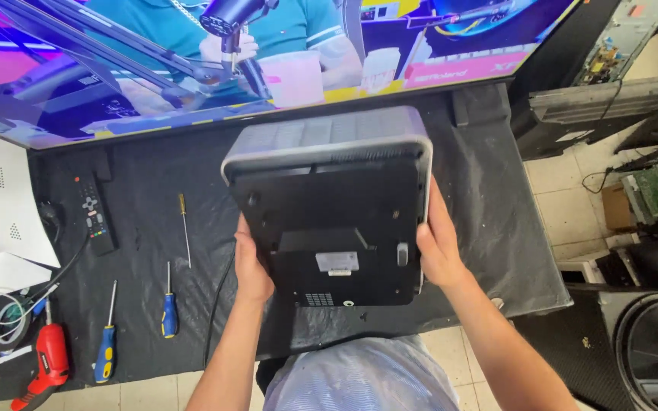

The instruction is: Using a screwdriver to remove screws from the bottom of a projector and attempting to remove the outer casing.

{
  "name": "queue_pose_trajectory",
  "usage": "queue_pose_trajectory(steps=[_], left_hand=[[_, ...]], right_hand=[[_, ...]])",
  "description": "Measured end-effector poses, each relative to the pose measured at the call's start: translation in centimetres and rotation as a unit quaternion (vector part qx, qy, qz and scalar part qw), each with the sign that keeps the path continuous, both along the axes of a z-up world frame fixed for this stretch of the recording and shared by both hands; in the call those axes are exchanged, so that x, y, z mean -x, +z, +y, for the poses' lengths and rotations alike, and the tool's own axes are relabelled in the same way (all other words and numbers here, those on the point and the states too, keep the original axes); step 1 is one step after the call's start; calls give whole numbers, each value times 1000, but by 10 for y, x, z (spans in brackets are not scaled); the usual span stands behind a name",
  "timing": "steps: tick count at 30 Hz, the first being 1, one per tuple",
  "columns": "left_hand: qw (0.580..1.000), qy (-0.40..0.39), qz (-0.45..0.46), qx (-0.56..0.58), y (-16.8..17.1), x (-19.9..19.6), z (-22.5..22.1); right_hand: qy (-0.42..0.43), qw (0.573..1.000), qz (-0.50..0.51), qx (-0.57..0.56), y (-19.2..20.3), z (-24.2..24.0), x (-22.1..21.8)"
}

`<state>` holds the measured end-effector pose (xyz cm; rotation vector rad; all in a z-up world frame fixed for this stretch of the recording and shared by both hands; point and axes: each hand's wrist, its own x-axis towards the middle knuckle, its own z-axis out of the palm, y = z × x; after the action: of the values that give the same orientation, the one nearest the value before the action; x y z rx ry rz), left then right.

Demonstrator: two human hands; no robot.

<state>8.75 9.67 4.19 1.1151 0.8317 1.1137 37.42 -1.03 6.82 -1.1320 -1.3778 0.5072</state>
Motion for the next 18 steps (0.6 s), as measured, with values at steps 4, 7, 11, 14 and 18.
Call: queue_pose_trajectory(steps=[4,7,11,14,18], left_hand=[[977,58,-19,206,-6,4,6],[944,123,-67,300,35,0,8],[951,132,-85,268,47,-2,13],[976,97,-67,185,34,1,20],[995,57,-39,77,6,13,23]], right_hand=[[14,990,-86,-112,-2,1,2],[12,979,-125,-162,-4,1,1],[-31,970,-153,-186,-27,2,-9],[-90,974,-104,-182,-87,-17,-7],[-87,977,-74,-180,-163,-44,-11]])
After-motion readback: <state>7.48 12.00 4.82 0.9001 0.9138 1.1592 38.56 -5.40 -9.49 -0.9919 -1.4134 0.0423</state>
